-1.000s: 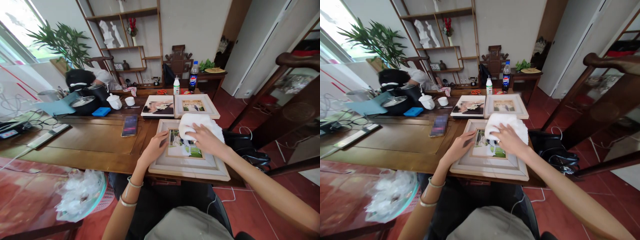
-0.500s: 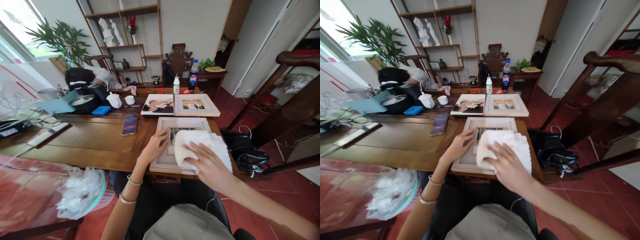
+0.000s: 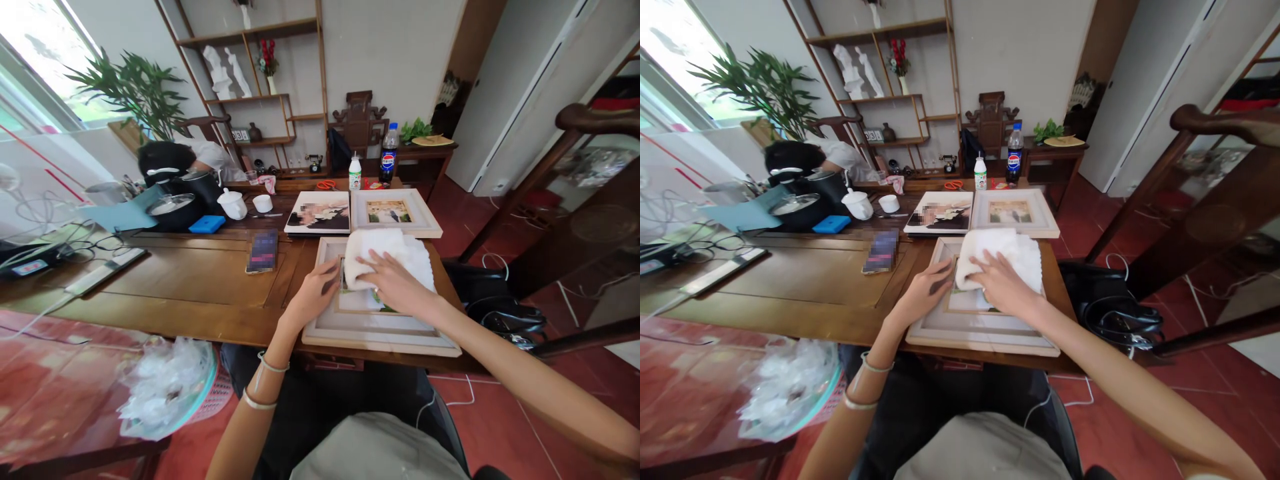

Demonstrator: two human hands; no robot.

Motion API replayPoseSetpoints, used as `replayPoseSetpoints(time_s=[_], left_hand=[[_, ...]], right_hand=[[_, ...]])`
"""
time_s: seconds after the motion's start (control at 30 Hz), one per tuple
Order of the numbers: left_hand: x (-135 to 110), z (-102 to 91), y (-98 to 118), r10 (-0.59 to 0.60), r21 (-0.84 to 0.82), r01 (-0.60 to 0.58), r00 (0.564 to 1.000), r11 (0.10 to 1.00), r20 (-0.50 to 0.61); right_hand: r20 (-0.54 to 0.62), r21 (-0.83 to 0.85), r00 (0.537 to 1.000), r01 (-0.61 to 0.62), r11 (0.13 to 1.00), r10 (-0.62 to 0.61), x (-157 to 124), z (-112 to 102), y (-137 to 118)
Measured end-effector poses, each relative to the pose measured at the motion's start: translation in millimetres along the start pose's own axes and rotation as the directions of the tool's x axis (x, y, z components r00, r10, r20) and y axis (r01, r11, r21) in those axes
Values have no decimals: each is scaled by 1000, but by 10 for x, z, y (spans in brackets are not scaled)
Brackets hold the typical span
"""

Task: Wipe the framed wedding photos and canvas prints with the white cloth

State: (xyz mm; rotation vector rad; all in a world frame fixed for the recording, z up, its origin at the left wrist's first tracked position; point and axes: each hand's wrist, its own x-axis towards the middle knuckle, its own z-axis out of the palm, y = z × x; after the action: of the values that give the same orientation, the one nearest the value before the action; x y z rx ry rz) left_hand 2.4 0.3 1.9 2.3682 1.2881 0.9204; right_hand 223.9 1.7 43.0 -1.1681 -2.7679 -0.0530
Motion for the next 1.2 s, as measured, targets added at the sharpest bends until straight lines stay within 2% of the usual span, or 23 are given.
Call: replayPoseSetpoints(time_s=[0.23, 0.33, 0.43, 0.53, 0.67, 0.77, 0.9, 1.03, 1.13, 1.2], left_hand=[[8, 28, -16, 20, -9, -20, 1000, 1000, -13], [15, 23, -31, 11, -68, -12, 1000, 998, -16], [18, 16, -62, 5, -112, -7, 1000, 994, -18], [13, 10, -83, 12, -124, -12, 1000, 992, -3], [1, 10, -65, 39, -70, -38, 999, 997, 7], [-5, 21, -56, 49, -17, -49, 999, 999, 7], [-10, 38, -79, 57, -5, -57, 998, 998, 5], [-13, 44, -95, 56, 3, -56, 998, 998, 7], [-15, 38, -83, 56, 7, -56, 998, 998, 11], [-14, 31, -68, 50, 10, -50, 999, 999, 15]], right_hand=[[178, 193, 982, 23, 981, -58, -516, -263, -874], [194, 200, 979, 18, 980, -58, -519, -259, -1133], [137, 200, 990, -6, 980, -22, -400, -166, -1209], [101, 204, 995, -15, 979, -6, -281, -91, -1183], [167, 166, 986, -42, 985, 14, -307, -112, -1090], [185, 106, 980, -90, 990, 70, -499, -183, -951], [77, 26, 990, -123, 992, 121, -873, -279, -670], [43, -25, 990, -130, 991, 131, -1108, -361, -387], [3, -40, 989, -146, 988, 146, -1035, -373, -192], [-53, -59, 974, -221, 973, 218, -855, -346, -58]])
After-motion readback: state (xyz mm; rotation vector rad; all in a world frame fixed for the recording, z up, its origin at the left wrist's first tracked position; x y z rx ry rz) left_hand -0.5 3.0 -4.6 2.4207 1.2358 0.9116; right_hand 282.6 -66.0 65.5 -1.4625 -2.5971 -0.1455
